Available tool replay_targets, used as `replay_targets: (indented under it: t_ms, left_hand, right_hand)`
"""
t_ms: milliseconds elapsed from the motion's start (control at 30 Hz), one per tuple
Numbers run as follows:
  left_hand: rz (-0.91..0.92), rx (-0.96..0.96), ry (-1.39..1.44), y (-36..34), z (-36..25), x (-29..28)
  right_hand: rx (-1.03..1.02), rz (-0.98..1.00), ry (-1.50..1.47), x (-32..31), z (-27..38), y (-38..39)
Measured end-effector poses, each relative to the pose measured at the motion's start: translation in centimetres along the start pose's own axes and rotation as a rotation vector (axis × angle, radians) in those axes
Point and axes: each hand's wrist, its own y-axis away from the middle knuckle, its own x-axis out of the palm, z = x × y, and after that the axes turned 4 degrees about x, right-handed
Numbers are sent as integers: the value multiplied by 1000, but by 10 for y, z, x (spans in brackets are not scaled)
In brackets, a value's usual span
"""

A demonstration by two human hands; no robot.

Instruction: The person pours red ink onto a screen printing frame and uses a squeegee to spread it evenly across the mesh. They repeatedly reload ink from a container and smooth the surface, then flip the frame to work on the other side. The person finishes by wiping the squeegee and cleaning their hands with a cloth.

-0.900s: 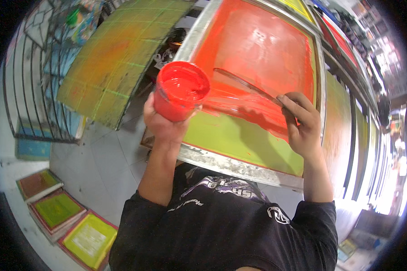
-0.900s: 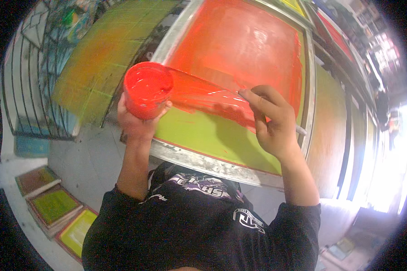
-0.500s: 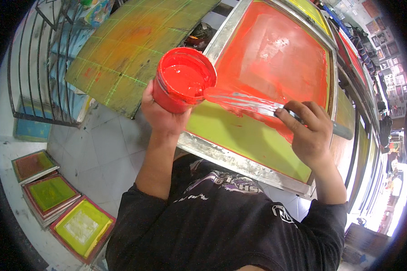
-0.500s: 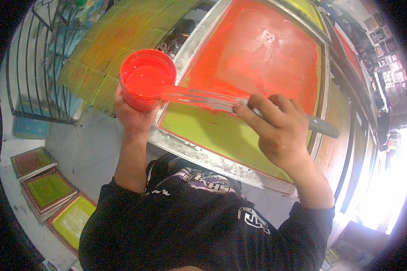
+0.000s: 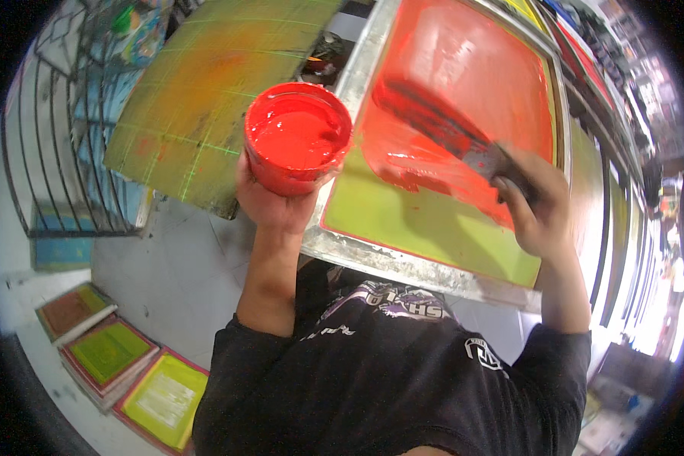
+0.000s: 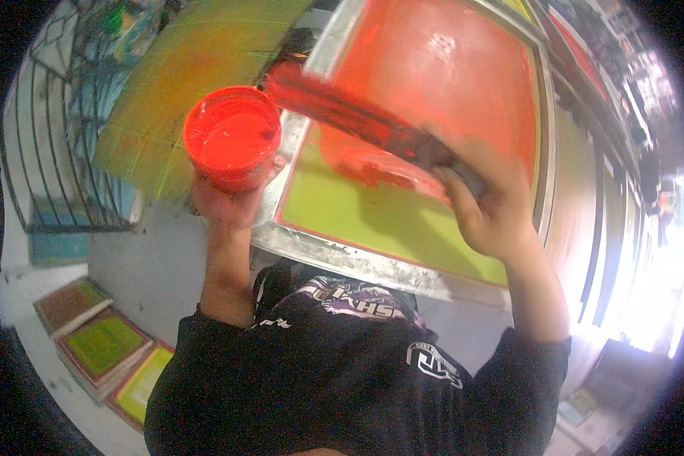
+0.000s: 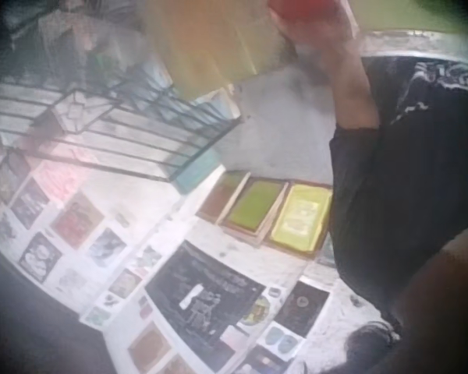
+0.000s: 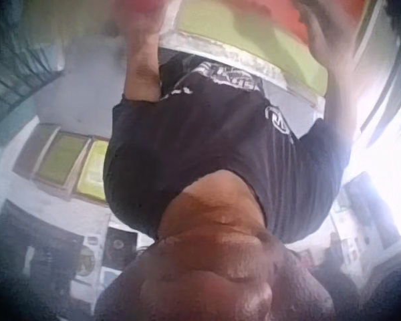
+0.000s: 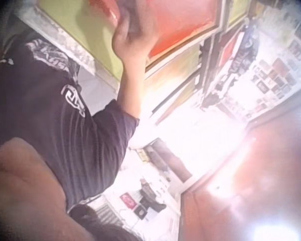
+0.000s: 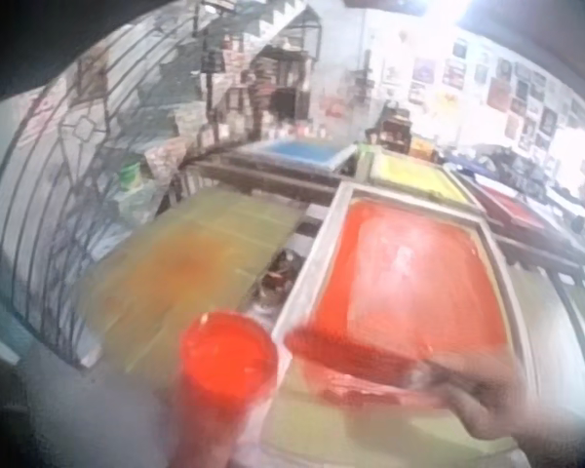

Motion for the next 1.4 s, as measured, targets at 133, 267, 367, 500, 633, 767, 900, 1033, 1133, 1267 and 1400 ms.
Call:
replay_targets:
  t_ms: [133,267,367,500,633,767,900,1033,1133,1267,1400]
  left_hand:
    - [-2,-103,112,-2,1,2]
    - [101,-165,80,-6,-20,2]
    - [128,-191,42,-7,-28,-5]
    - [130,-282,35,-7,-23,-14]
    - [116,-390,142,-10,-16,-21]
    - [76,-417,129,-18,-12,-21]
    - [116,-398,101,-21,-13,-17]
    - [93,-327,65,-14,-9,-15]
    - [83,-240,39,-3,-3,-11]
    - [77,-147,41,11,10,-7]
    - [-12,-38,73,27,24,-10]
  right_hand:
    - [380,227,-375,19,-7,12]
    - [690,154,-334,7,-20,36]
    - [782,-141,-312,-4,-32,68]
    - [817,-630,-425,-5,-42,121]
    - [797,-1144,-589,16,-42,160]
    - [775,-1332,-737,35,-44,176]
    - [775,-1336,-705,43,-48,186]
    - [677,-1288,-799,41,-54,195]
    - [604,-1208,-866,33,-59,203]
    - [624,-1086,-853,16,-62,219]
    - [663,-968,-744,-1,-56,244]
